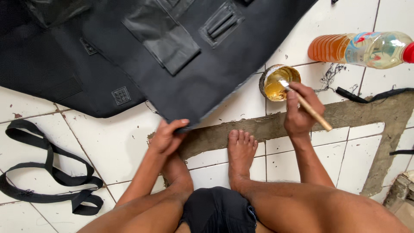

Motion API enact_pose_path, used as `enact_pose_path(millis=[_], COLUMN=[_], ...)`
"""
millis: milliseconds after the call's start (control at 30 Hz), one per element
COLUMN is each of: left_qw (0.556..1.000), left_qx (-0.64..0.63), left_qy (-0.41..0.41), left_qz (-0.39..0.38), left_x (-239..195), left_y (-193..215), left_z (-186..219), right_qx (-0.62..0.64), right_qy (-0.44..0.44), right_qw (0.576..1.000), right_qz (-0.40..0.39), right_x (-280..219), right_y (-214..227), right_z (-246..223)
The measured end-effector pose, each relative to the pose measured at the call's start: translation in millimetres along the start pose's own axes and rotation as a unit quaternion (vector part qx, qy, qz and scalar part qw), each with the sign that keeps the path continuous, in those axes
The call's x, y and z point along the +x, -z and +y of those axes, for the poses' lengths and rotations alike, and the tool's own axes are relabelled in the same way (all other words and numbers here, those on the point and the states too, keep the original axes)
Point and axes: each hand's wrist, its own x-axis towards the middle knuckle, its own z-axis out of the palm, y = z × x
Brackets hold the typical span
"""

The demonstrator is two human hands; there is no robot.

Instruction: The person applies a yellowish substance to the edge of a black bag strap using a small brush. They hold the strap with one hand and paint along its length, occasionally dipping the brush into a small container of the substance.

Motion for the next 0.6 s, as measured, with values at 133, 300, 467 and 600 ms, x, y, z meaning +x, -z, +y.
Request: enact_pose_path(millis=[133,300,467,600], left_qw=[0.998,0.996,0.982,0.953], left_qx=[-0.005,0.001,0.088,0.201], left_qy=[-0.040,-0.068,-0.132,-0.185], left_qz=[0.048,0.056,0.101,0.128], left_x=[2.5,-10.6,24.0,37.5], left_y=[45.4,20.8,88.5,99.9], left_z=[13.9,50.1,42.9,68.3], right_qx=[-0.032,-0.143,-0.103,-0.039], right_qy=[-0.071,-0.078,-0.135,-0.208], right_qw=[0.997,0.983,0.982,0.976], right_qz=[-0.018,-0.087,-0.083,-0.043], right_x=[19.4,18.9,17.7,14.6], right_y=[5.9,8.1,13.4,15.5], right_z=[-25.4,-22.5,-28.1,-26.0])
